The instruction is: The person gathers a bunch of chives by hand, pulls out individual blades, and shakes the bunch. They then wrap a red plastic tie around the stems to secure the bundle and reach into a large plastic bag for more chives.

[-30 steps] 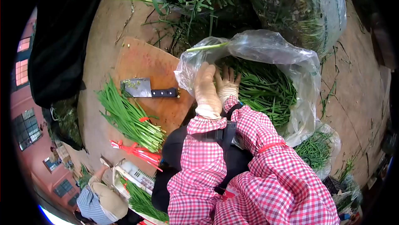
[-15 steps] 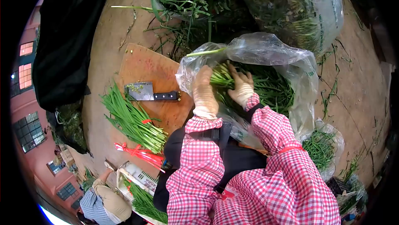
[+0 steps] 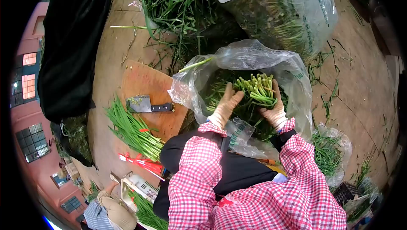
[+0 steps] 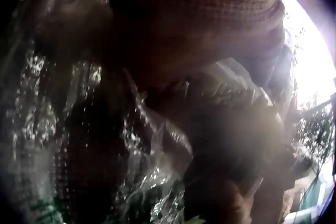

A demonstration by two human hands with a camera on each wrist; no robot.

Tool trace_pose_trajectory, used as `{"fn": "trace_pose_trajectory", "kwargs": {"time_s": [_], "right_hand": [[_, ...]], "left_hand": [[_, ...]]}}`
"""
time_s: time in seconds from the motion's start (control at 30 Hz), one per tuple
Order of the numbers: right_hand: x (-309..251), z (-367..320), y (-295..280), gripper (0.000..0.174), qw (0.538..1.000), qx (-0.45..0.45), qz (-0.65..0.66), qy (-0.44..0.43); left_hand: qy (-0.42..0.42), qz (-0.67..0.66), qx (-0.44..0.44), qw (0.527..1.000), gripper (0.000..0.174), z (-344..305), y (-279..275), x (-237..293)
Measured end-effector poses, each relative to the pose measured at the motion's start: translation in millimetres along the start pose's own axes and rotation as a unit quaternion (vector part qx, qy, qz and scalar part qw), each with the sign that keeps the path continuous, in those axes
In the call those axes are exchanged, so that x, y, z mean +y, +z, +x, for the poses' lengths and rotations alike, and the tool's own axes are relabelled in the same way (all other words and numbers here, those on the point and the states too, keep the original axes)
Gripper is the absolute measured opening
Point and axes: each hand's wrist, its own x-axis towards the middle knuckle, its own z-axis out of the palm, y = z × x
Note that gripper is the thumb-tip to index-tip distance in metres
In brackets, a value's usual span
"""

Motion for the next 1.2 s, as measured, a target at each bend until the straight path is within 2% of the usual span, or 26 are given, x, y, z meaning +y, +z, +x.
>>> {"fn": "trace_pose_trajectory", "kwargs": {"time_s": [0.07,0.1,0.13,0.17,0.2,0.23,0.3,0.33,0.37,0.4,0.43,0.47,0.5,0.57,0.67,0.7,0.73,0.87,0.9,0.97,1.0,1.03,1.1,1.13,1.17,1.2], "right_hand": [[1.4,-4.0,-1.6,0.103,1.000,-0.013,0.017,-0.007],[5.9,-2.7,-3.0,0.099,0.987,-0.003,0.153,0.045],[10.2,-1.4,-4.4,0.095,0.953,0.021,0.287,0.093],[14.5,0.5,-5.5,0.091,0.886,0.023,0.448,0.115],[11.6,-1.7,-0.9,0.086,0.954,0.019,0.294,0.063],[9.8,-3.6,5.2,0.082,0.991,0.016,0.130,0.009],[13.8,2.2,21.1,0.086,0.919,0.108,0.367,0.090],[13.1,-3.3,24.9,0.089,0.995,0.094,0.036,0.007],[12.1,-12.6,29.0,0.093,0.948,0.069,-0.301,-0.076],[-2.6,-17.6,41.6,0.099,0.909,0.073,-0.392,-0.119],[-19.4,-21.4,51.4,0.098,0.898,0.038,-0.413,-0.147],[-27.1,-27.6,57.7,0.099,0.896,0.009,-0.423,-0.137],[-32.5,-34.0,64.2,0.100,0.893,-0.020,-0.432,-0.128],[-43.4,-41.0,80.0,0.099,0.902,-0.018,-0.416,-0.114],[-66.2,-42.4,88.1,0.095,0.892,-0.050,-0.430,-0.128],[-72.1,-42.1,87.6,0.095,0.888,-0.064,-0.434,-0.134],[-78.6,-41.7,87.3,0.094,0.884,-0.078,-0.438,-0.141],[-113.0,-40.1,87.5,0.089,0.888,-0.128,-0.413,-0.158],[-126.5,-40.0,85.1,0.084,0.895,-0.160,-0.393,-0.138],[-144.9,-35.2,73.3,0.081,0.902,-0.239,-0.324,-0.153],[-160.5,-33.1,67.3,0.068,0.921,-0.262,-0.267,-0.109],[-170.1,-31.9,60.2,0.061,0.936,-0.274,-0.216,-0.047],[-174.2,-28.6,49.5,0.059,0.965,-0.243,-0.087,0.044],[-172.7,-25.5,46.0,0.056,0.978,-0.197,0.001,0.067],[-165.8,-20.3,43.6,0.063,0.983,-0.154,0.065,0.079],[-164.3,-12.5,46.2,0.069,0.986,-0.149,0.050,0.051]], "left_hand": [[0.020,0.001,-0.042,0.999,0.110,9.3,6.2,-15.8],[0.030,0.018,-0.050,0.998,0.111,6.8,10.2,-12.7],[0.040,0.035,-0.057,0.997,0.112,3.2,12.7,-9.8],[0.050,0.052,-0.063,0.995,0.113,-0.4,14.4,-6.5],[0.078,0.075,-0.060,0.992,0.118,-1.5,16.7,-7.7],[0.081,0.135,-0.049,0.986,0.122,-2.3,17.5,-8.5],[0.076,0.157,-0.061,0.983,0.124,-13.1,25.4,-6.0],[0.110,0.118,-0.054,0.985,0.118,-9.6,26.9,-19.1],[0.126,0.034,-0.044,0.991,0.115,-11.3,27.0,-22.4],[0.141,-0.051,-0.033,0.988,0.112,-18.3,32.0,-12.5],[0.154,-0.136,-0.022,0.978,0.111,-22.8,34.7,-5.6],[0.149,-0.224,-0.028,0.963,0.107,-24.5,28.1,-1.0],[0.154,-0.213,-0.025,0.964,0.105,-31.0,22.9,7.9],[0.183,-0.185,0.020,0.965,0.087,-37.6,21.6,14.7],[0.158,-0.159,0.010,0.975,0.061,-41.3,-2.5,7.5],[0.192,-0.208,0.021,0.959,0.033,-49.4,7.8,19.2],[0.190,-0.225,0.022,0.955,0.035,-54.4,8.8,23.2],[0.142,-0.355,0.031,0.924,0.041,-72.7,10.2,29.3],[0.160,-0.339,0.015,0.927,0.049,-76.7,4.7,28.6],[0.167,-0.401,-0.004,0.901,0.056,-97.6,11.0,47.5],[0.189,-0.406,-0.049,0.893,0.059,-101.3,4.6,50.3],[0.201,-0.407,-0.046,0.890,0.056,-103.8,-1.1,46.7],[0.202,-0.384,-0.034,0.900,0.055,-109.9,-7.8,46.5],[0.212,-0.391,-0.033,0.895,0.055,-113.3,-4.7,48.9],[0.221,-0.397,-0.032,0.890,0.055,-115.4,0.7,52.5],[0.230,-0.403,-0.032,0.886,0.056,-116.8,5.3,56.7]]}}
